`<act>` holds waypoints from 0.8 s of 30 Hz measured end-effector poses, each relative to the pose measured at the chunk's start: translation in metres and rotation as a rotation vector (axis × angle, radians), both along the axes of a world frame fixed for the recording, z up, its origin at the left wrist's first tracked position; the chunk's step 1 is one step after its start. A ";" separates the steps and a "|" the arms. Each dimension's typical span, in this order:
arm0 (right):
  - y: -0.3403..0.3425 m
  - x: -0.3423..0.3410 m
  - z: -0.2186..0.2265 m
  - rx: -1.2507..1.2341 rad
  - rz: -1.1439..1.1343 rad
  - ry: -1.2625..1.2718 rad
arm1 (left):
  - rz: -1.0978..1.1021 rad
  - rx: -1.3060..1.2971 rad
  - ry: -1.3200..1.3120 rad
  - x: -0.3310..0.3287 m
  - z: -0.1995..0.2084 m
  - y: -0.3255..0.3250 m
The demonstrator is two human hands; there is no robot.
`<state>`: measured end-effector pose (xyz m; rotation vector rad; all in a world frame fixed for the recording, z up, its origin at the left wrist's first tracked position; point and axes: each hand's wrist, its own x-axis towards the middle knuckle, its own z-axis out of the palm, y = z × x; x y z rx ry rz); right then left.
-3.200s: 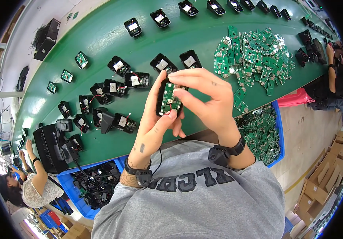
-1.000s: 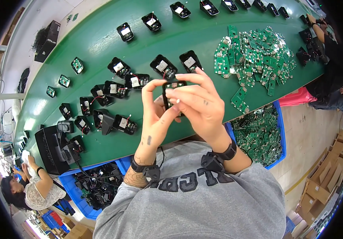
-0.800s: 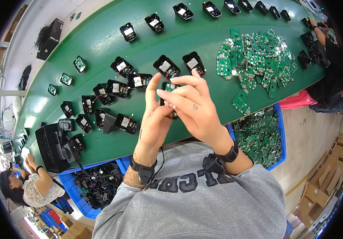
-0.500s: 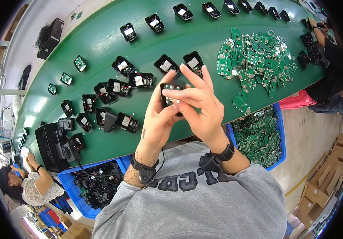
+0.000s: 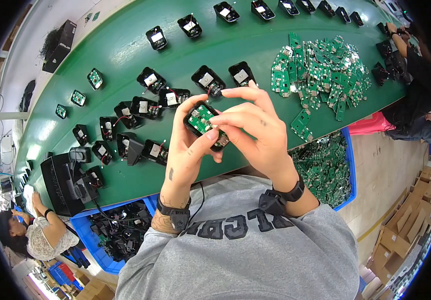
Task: The person gathers circuit boards from a bin and places them on the table. They pick up a plastic housing and a circuit board, fitting the board into the housing and connecting a wire by hand before placing the assembled unit back on the table.
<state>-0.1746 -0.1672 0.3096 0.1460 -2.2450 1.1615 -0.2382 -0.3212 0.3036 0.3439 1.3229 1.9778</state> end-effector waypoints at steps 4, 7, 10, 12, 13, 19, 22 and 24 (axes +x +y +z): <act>0.002 0.000 0.001 0.097 -0.067 0.029 | -0.029 0.147 -0.193 0.000 0.004 -0.006; -0.001 -0.001 0.004 0.177 -0.102 0.037 | 0.083 0.126 0.002 0.004 0.000 -0.003; -0.005 -0.001 0.008 0.246 -0.119 0.056 | 0.168 0.148 0.126 0.006 0.000 -0.003; -0.007 0.000 0.010 0.277 -0.129 0.073 | 0.195 0.183 0.159 0.007 -0.007 -0.004; -0.008 0.000 0.009 0.290 -0.145 0.056 | 0.230 0.159 0.292 0.005 -0.014 -0.004; -0.022 0.000 0.007 0.317 -0.191 -0.062 | 0.422 -0.115 0.741 0.003 -0.010 0.000; -0.024 -0.001 0.008 0.311 -0.194 -0.076 | 0.393 -0.099 0.740 0.007 -0.008 -0.001; -0.024 -0.002 0.008 0.311 -0.198 -0.075 | 0.393 -0.121 0.752 0.007 -0.006 -0.001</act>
